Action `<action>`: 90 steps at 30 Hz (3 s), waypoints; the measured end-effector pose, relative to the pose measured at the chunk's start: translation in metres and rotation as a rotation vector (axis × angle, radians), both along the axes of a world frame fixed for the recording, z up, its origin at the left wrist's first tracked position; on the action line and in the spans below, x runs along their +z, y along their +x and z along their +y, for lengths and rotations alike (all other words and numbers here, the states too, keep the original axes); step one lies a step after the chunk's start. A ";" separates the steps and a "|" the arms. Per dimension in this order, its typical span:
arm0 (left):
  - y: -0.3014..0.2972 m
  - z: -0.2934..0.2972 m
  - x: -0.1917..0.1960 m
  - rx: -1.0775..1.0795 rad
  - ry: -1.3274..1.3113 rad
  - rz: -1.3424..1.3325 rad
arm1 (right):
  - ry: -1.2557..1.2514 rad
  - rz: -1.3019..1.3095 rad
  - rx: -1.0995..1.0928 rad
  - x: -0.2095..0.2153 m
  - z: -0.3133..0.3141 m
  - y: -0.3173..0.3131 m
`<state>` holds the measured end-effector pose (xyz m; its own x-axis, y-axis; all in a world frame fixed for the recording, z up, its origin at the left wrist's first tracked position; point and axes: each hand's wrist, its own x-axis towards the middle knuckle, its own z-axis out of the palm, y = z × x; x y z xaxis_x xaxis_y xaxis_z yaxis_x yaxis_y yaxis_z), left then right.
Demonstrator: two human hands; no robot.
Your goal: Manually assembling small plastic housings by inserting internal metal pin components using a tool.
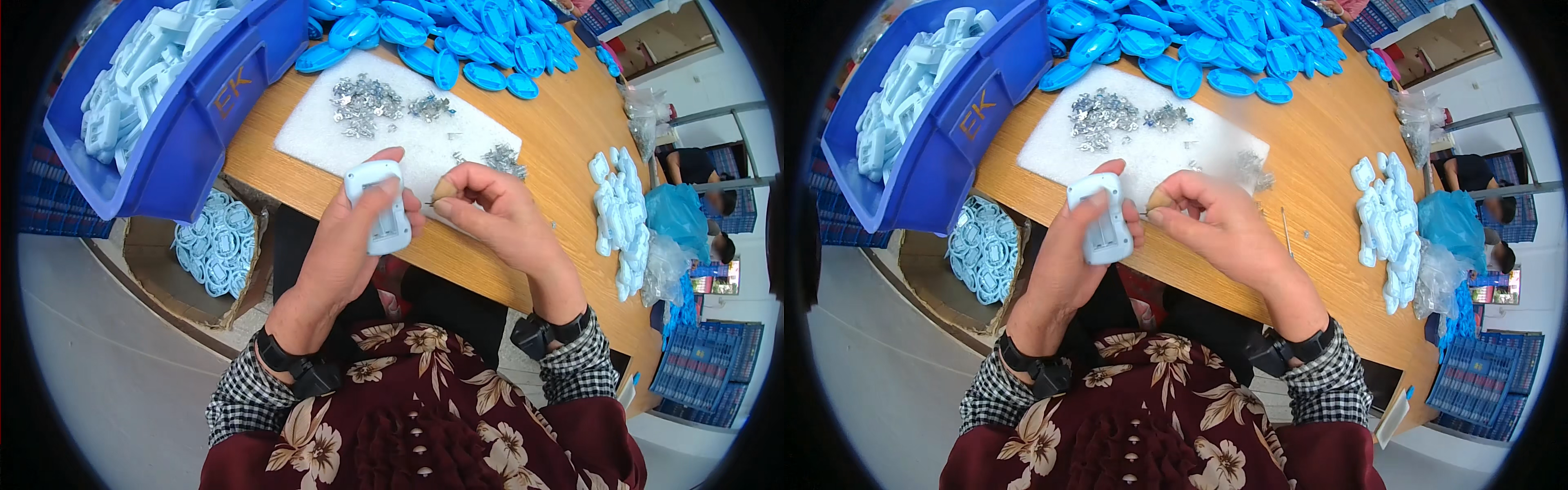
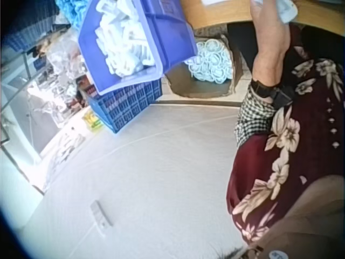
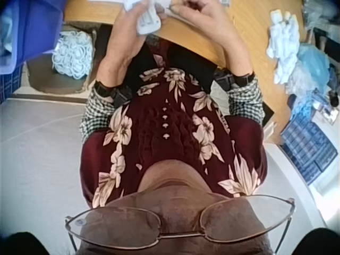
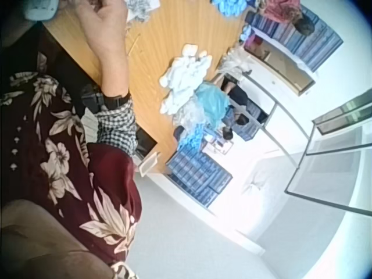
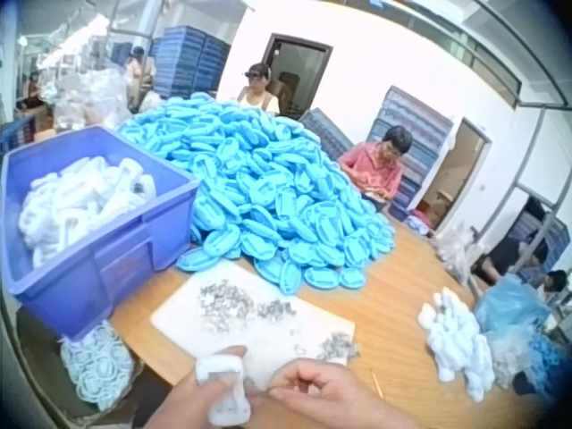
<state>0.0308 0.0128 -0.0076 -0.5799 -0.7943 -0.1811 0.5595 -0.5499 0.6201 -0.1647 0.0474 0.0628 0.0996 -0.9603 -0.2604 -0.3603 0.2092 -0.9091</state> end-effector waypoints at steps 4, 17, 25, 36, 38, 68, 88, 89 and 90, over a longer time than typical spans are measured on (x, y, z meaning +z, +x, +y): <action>-0.009 -0.004 0.009 0.169 -0.093 0.047 | 0.137 -0.361 -0.163 -0.012 0.018 0.008; -0.006 -0.005 0.001 -0.214 -0.196 -0.124 | 0.087 -0.323 -0.044 -0.012 0.033 -0.011; -0.006 0.001 0.017 -0.554 -0.079 -0.140 | -0.039 -0.157 -0.071 -0.005 0.037 -0.020; -0.017 0.012 0.014 -0.431 -0.049 -0.161 | -0.179 0.330 -0.135 0.001 0.040 -0.012; -0.019 0.013 0.016 -0.444 -0.053 -0.198 | -0.314 0.476 -0.097 -0.005 0.039 -0.014; -0.023 0.016 0.005 -0.375 0.061 -0.120 | -0.660 0.762 -0.134 -0.032 0.060 0.000; -0.025 0.016 0.001 -0.413 -0.018 -0.184 | -0.572 0.676 0.028 -0.021 0.045 -0.018; -0.025 0.016 0.002 -0.414 -0.018 -0.191 | -0.539 0.647 -0.010 -0.024 0.046 -0.016; -0.025 0.017 0.002 -0.416 -0.019 -0.199 | -0.505 0.617 -0.049 -0.026 0.047 -0.015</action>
